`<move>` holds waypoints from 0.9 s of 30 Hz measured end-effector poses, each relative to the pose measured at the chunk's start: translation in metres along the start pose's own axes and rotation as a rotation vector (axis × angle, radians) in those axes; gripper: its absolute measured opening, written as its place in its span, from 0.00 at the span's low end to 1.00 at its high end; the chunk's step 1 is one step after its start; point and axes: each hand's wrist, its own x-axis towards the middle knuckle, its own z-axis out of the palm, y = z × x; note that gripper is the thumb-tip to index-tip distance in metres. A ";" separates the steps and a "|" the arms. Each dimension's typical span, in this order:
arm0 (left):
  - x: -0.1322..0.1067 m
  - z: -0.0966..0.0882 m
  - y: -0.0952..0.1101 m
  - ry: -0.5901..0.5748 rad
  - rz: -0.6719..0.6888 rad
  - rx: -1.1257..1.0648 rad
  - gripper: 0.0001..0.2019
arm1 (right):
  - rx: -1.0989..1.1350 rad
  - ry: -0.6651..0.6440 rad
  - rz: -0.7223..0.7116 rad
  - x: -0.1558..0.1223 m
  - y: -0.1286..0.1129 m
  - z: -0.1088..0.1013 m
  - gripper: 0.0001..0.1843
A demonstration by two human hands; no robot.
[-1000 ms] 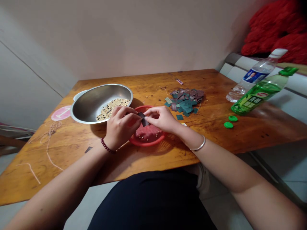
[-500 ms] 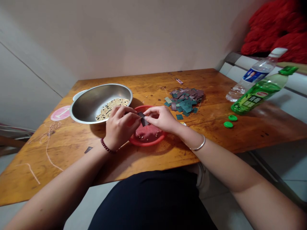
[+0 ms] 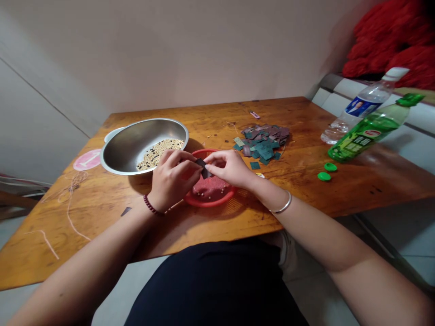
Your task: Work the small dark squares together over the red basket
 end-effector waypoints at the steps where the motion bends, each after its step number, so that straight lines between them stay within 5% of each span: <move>1: 0.000 0.000 0.000 -0.001 -0.004 0.000 0.02 | 0.002 0.001 -0.002 0.000 0.000 0.000 0.09; 27: 0.000 -0.001 0.002 -0.029 -0.021 -0.021 0.02 | -0.042 -0.007 -0.001 -0.001 -0.001 0.000 0.09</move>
